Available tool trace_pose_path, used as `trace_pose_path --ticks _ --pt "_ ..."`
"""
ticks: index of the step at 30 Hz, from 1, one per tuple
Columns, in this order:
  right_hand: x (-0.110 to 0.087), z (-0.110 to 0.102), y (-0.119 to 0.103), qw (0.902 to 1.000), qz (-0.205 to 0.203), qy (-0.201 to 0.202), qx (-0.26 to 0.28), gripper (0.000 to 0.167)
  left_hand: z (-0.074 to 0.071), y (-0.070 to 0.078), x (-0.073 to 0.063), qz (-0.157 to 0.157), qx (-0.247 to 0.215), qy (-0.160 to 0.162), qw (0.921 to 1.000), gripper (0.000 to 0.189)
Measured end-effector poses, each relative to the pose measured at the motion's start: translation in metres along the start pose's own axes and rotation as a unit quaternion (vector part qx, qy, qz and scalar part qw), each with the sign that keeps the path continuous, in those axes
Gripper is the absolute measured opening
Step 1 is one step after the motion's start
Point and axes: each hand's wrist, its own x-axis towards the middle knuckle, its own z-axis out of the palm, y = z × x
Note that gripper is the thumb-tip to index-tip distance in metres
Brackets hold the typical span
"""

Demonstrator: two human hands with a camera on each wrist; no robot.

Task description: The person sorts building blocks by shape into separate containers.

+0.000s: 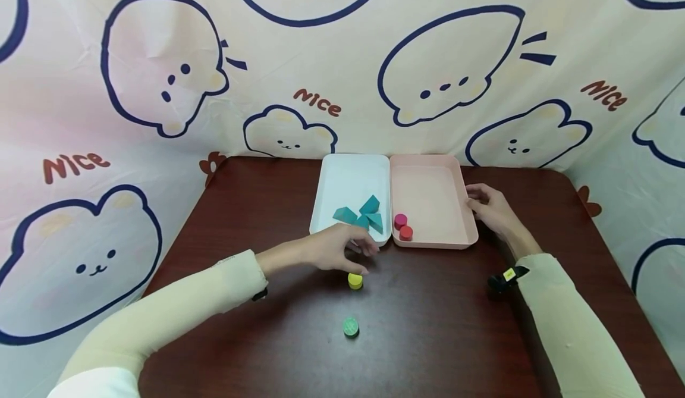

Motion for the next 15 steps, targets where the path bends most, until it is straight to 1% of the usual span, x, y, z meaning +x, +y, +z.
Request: trace_pose_path --ticks 4,8,15 --pt "0.000 0.000 0.000 1.0000 -0.002 0.000 0.007 0.055 0.005 -0.002 -0.004 -0.003 0.008 -0.010 0.9999 0.046" --pt "0.000 0.000 0.000 0.9998 -0.004 -0.004 0.016 0.054 0.010 -0.007 -0.008 -0.014 0.017 -0.013 0.9997 0.044" --pt "0.000 0.000 -0.001 0.9999 -0.006 0.001 0.013 0.053 0.016 -0.013 -0.016 -0.034 0.009 -0.018 0.9992 0.042"
